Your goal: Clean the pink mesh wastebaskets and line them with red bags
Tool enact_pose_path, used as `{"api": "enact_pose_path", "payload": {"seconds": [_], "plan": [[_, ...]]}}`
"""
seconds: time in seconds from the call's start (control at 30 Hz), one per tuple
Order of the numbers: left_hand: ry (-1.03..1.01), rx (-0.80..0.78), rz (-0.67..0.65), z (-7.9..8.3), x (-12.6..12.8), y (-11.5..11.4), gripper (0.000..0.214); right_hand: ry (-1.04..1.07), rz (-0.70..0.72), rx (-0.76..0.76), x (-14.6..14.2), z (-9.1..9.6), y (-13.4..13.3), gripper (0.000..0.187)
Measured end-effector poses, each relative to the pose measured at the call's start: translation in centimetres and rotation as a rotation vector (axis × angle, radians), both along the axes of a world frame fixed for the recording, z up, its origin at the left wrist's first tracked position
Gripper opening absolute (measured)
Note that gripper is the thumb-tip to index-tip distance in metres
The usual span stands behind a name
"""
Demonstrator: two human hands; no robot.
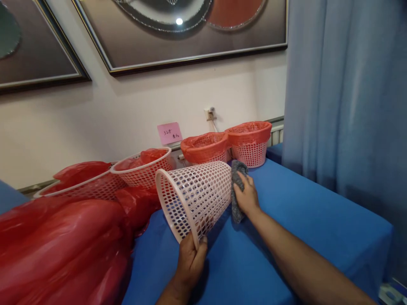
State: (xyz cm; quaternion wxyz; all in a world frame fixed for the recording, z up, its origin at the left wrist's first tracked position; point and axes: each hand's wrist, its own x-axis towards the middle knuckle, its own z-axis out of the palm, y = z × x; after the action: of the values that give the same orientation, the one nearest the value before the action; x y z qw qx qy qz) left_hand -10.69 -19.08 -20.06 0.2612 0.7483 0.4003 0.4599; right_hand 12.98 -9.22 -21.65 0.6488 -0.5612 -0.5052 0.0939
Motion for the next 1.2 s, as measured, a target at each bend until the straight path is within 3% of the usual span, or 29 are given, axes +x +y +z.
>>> {"api": "enact_pose_path", "payload": {"seconds": [0.13, 0.23, 0.3, 0.4, 0.47, 0.53, 0.6, 0.7, 0.8, 0.87, 0.97, 1.07, 1.13, 1.2], "plan": [[-0.016, 0.005, -0.014, -0.2, 0.0, 0.4, 0.043, -0.405, 0.298, 0.449, -4.4, 0.7, -5.6, 0.055], [-0.020, -0.024, -0.044, -0.3, 0.0, 0.5, 0.043, -0.543, 0.434, 0.642, -5.7, 0.9, -7.3, 0.060], [-0.029, -0.053, -0.059, -0.3, 0.0, 0.5, 0.044, -0.476, 0.360, 0.566, -4.7, 0.7, -5.9, 0.056], [-0.014, -0.099, -0.071, -0.6, -0.1, 0.7, 0.046, -0.140, 0.046, 0.201, -1.3, 0.2, -1.6, 0.046], [0.034, -0.114, -0.081, -0.7, 0.0, 1.0, 0.047, 0.041, -0.075, -0.002, 0.8, 0.1, 0.8, 0.044], [0.094, -0.104, -0.114, -0.8, 0.2, 1.4, 0.050, 0.084, -0.112, -0.031, 1.6, 0.3, 1.3, 0.045], [0.137, -0.092, -0.172, -0.6, 0.5, 1.6, 0.052, -0.030, -0.052, 0.112, 0.9, 0.8, -0.3, 0.047], [0.146, -0.104, -0.197, -0.2, 0.6, 1.6, 0.048, -0.339, 0.198, 0.435, -2.3, 1.6, -4.9, 0.054], [0.057, -0.096, -0.065, 0.1, 0.1, 1.0, 0.034, -0.542, 0.397, 0.666, -5.1, 2.0, -8.5, 0.057], [-0.032, -0.092, 0.018, 0.2, -0.3, 0.6, 0.032, -0.598, 0.432, 0.734, -5.6, 2.1, -9.0, 0.054], [-0.121, -0.150, 0.028, 0.4, -0.7, 0.2, 0.039, -0.485, 0.253, 0.583, -3.9, 1.9, -6.8, 0.050], [-0.088, -0.167, -0.011, 0.7, -0.4, 0.1, 0.041, -0.147, -0.048, 0.183, -0.2, 1.7, -2.7, 0.044], [-0.004, -0.125, -0.048, 0.8, -0.1, 0.0, 0.040, 0.023, -0.116, -0.041, 1.9, 1.5, -0.6, 0.045], [0.080, -0.067, -0.086, 0.8, 0.2, 0.0, 0.042, 0.079, -0.123, -0.102, 2.7, 1.4, -0.1, 0.046]]}}
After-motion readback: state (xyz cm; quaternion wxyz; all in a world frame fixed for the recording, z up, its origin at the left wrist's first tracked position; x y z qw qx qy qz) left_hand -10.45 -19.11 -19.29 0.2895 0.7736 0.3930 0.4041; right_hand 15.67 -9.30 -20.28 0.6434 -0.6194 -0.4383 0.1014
